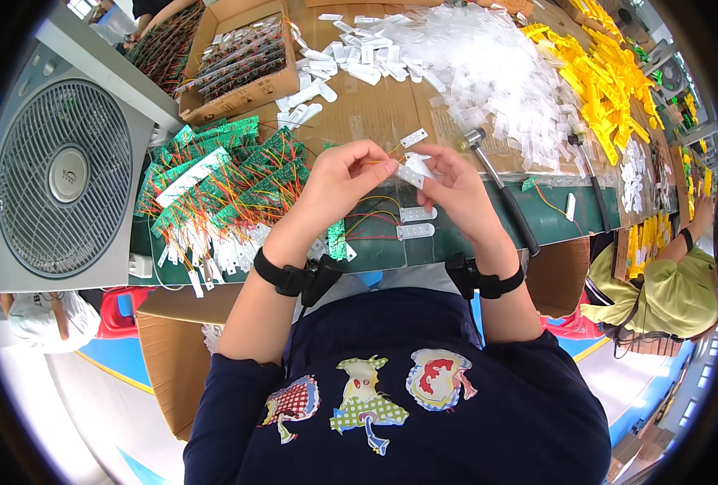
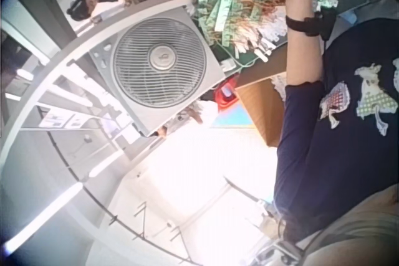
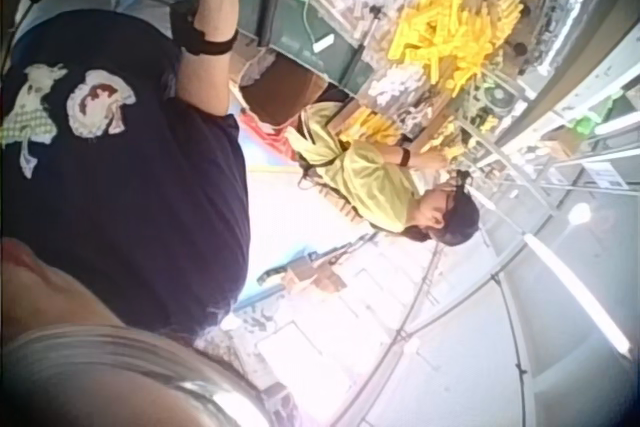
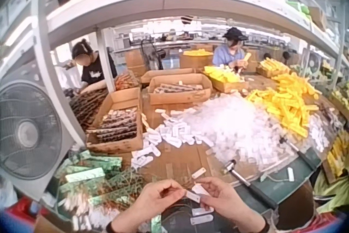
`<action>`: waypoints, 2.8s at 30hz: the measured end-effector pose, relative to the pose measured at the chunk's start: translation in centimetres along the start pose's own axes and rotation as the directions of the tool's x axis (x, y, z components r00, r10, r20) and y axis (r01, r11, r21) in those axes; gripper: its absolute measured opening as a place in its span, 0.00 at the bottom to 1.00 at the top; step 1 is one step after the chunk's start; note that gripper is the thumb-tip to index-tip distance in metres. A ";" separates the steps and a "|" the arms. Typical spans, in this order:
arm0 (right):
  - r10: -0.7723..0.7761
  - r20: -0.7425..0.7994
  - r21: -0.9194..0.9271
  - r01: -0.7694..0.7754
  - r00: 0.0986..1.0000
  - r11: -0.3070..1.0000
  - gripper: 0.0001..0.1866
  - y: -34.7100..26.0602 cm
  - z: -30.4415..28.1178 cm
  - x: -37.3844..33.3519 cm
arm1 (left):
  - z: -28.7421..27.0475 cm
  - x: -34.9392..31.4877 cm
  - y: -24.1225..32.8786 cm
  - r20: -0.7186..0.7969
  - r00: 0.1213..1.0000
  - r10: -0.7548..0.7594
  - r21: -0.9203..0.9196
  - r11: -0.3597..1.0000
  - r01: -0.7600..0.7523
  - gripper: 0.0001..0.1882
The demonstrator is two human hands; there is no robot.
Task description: Assembling LED light components on a workbench using a small hammer and hands.
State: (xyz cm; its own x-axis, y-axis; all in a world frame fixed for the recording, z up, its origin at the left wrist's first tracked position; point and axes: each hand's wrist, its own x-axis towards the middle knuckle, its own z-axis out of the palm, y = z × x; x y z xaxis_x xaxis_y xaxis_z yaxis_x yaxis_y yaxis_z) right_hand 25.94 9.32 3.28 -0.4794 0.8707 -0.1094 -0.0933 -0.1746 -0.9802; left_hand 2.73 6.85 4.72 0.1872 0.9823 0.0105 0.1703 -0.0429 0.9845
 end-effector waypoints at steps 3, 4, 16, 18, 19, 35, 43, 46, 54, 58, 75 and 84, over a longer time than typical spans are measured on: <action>0.073 -0.058 -0.198 -0.083 0.996 0.977 0.17 0.0 0.1 0.0 | 0.1 -0.2 -0.1 -0.006 1.000 -0.003 0.057 0.998 0.003 0.08; 0.026 -0.038 -0.202 -0.034 0.999 0.979 0.17 0.1 0.3 0.0 | 0.2 -0.3 -0.1 -0.019 1.000 0.000 0.066 0.998 0.001 0.08; 0.025 0.013 0.337 -0.028 1.000 0.941 0.18 -0.3 1.7 -0.5 | 0.6 -0.3 -0.1 -0.173 0.984 0.031 0.026 0.999 -0.027 0.15; 0.014 0.036 0.356 -0.025 0.999 0.934 0.20 -0.3 1.5 -0.4 | 0.5 -0.4 -0.1 -0.156 0.987 0.033 0.050 0.998 -0.026 0.15; 0.009 0.021 0.354 -0.016 1.000 0.935 0.20 -0.3 1.4 -0.3 | 0.5 -0.4 -0.2 -0.145 0.989 0.037 0.038 0.999 -0.032 0.15; -0.122 -0.154 -0.016 0.121 0.980 0.993 0.12 1.2 2.2 -0.3 | 0.8 -0.4 -0.7 -0.158 0.984 0.076 0.260 0.965 -0.033 0.17; -0.169 -0.165 -0.038 0.165 0.972 0.986 0.11 1.7 2.4 -0.5 | 0.8 -0.5 -0.6 -0.132 0.986 0.101 0.265 0.962 -0.063 0.17; -0.214 -0.168 -0.041 0.210 0.962 0.977 0.11 2.0 2.6 -0.3 | 0.7 -0.6 -0.6 -0.100 0.991 0.094 0.258 0.964 -0.066 0.16; -0.136 -0.179 -0.002 0.138 0.974 0.990 0.09 2.2 2.2 -0.2 | 0.9 -0.5 -1.0 -0.141 0.985 0.103 0.214 0.974 -0.072 0.15; -0.260 -0.225 -0.254 0.201 0.939 0.946 0.09 2.5 2.7 -0.1 | 0.6 -0.6 -0.9 -0.122 0.983 0.134 0.297 0.950 -0.093 0.12; -0.262 -0.270 -0.320 0.170 0.926 0.932 0.10 1.5 3.7 0.6 | -0.4 -1.1 -1.1 -0.096 0.993 0.069 0.343 0.939 -0.032 0.07; -0.293 -0.153 -0.535 0.171 0.944 0.828 0.09 0.9 3.4 0.3 | -1.0 -0.5 -1.0 -0.137 0.968 0.208 0.390 0.910 -0.141 0.04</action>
State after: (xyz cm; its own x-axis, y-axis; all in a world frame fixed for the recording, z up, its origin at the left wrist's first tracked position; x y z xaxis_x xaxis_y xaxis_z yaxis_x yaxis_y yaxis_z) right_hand 22.71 7.83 2.98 -0.2918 0.9432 0.1590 0.3077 0.2500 -0.9180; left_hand 1.46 6.57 3.92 0.0844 0.9673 0.2392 0.5055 -0.2485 0.8263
